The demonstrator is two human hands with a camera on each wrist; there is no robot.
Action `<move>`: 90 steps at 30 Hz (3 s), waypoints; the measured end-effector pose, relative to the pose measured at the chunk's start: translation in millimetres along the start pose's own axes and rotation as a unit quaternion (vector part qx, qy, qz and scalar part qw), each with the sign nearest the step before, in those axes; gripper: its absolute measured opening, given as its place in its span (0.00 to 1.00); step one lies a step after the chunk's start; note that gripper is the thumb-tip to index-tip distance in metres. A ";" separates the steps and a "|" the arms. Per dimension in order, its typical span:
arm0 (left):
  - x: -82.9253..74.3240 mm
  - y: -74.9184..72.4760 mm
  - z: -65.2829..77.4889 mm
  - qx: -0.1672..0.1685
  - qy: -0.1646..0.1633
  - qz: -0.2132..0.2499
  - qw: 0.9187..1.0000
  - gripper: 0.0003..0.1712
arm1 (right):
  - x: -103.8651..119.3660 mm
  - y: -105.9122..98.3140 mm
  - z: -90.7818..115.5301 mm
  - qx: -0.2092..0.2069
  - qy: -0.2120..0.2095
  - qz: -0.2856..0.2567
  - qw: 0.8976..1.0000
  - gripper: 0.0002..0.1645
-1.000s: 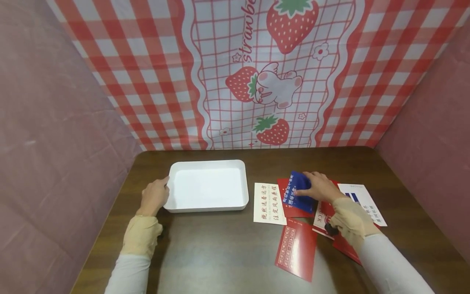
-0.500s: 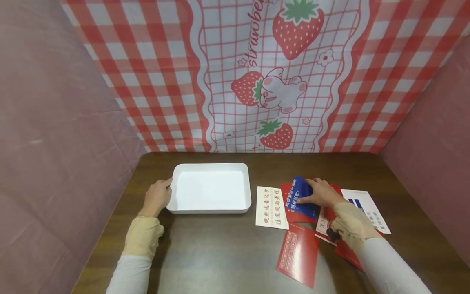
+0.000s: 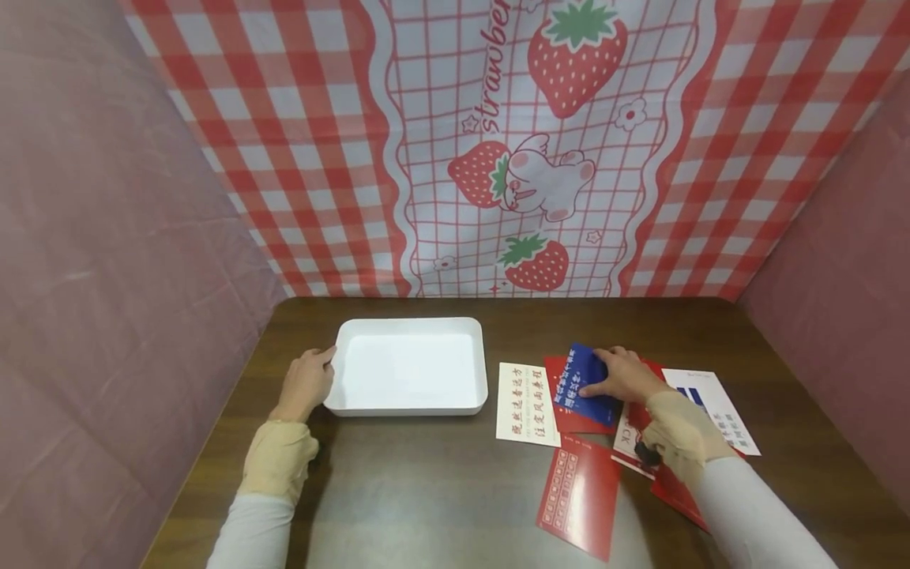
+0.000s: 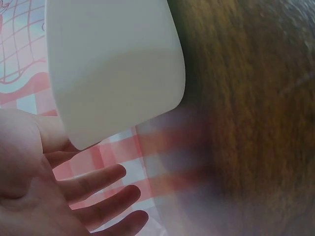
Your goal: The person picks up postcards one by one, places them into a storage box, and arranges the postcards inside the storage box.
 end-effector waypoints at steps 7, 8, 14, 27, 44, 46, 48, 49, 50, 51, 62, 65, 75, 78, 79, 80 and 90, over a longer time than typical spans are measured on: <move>-0.3 0.6 -0.3 0.001 -0.006 0.005 1.000 0.25 | -3.3 -1.8 -2.6 -0.001 -0.010 0.015 1.000 0.65; -0.3 0.2 -0.5 0.000 -0.006 0.006 1.000 0.25 | -2.5 -2.4 -3.4 -0.004 -0.016 0.020 1.000 0.65; 0.2 -2.6 0.3 -0.006 -0.007 0.007 1.000 0.24 | 0.4 -4.0 -8.1 -0.009 -0.028 0.040 0.999 0.67; -1.3 -1.4 0.0 -0.004 -0.003 0.004 1.000 0.24 | 0.5 -10.8 -10.3 -0.035 -0.045 0.065 0.996 0.62; -3.3 -1.4 0.7 0.006 0.005 -0.002 1.000 0.24 | 3.0 -19.3 -12.6 -0.069 -0.039 0.025 0.997 0.34; -3.5 -1.0 1.1 0.007 0.005 -0.002 1.000 0.24 | 4.6 -21.3 -13.0 -0.080 -0.050 0.023 0.995 0.29; -3.3 -0.3 1.7 0.009 0.005 -0.003 1.000 0.24 | 5.0 -22.1 -13.2 -0.087 -0.056 0.017 0.994 0.26; -3.2 0.0 2.0 0.010 0.004 -0.004 1.000 0.24 | 5.4 -22.7 -13.2 -0.090 -0.061 0.015 0.994 0.24; -3.1 0.1 2.3 0.011 0.004 -0.004 1.000 0.24 | 5.3 -23.1 -13.2 -0.093 -0.063 0.015 0.994 0.21; -2.8 0.4 2.3 0.012 0.003 -0.004 1.000 0.24 | 5.1 -23.5 -13.1 -0.093 -0.064 0.011 0.994 0.20; -3.3 -1.4 -0.4 0.008 0.006 -0.003 1.000 0.24 | -1.3 -34.8 -13.6 -0.114 -0.065 -0.023 0.991 0.12; -2.3 -0.6 -0.3 0.014 0.003 -0.004 1.000 0.24 | -2.0 -38.3 -13.0 -0.115 -0.070 -0.026 0.991 0.12; -3.8 -5.1 -2.0 -0.021 0.029 0.000 0.999 0.23 | -4.5 -51.7 -13.1 -0.119 -0.070 -0.033 0.990 0.11; -3.9 -4.7 -0.3 -0.019 0.027 -0.003 0.999 0.23 | -6.5 -50.6 -11.8 -0.113 -0.070 -0.054 0.990 0.10; -3.9 -4.4 0.3 -0.018 0.027 -0.003 0.999 0.23 | -7.5 -49.9 -11.2 -0.109 -0.070 -0.063 0.989 0.09; -4.2 -4.4 0.9 -0.017 0.026 -0.003 1.000 0.23 | -8.4 -49.3 -10.4 -0.105 -0.070 -0.074 0.989 0.09; -4.3 -2.9 2.1 -0.005 0.018 0.001 1.000 0.23 | -10.6 -51.1 -2.2 -0.060 -0.061 -0.134 0.987 0.06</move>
Point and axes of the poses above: each hand's wrist, its own z-axis away from the middle knuckle, its own y-axis out of the palm, x = y × z, the point moved 8 cm from there along -z, towards the middle knuckle, and after that the axes turned 12 degrees about -x, right-handed, at the moved point
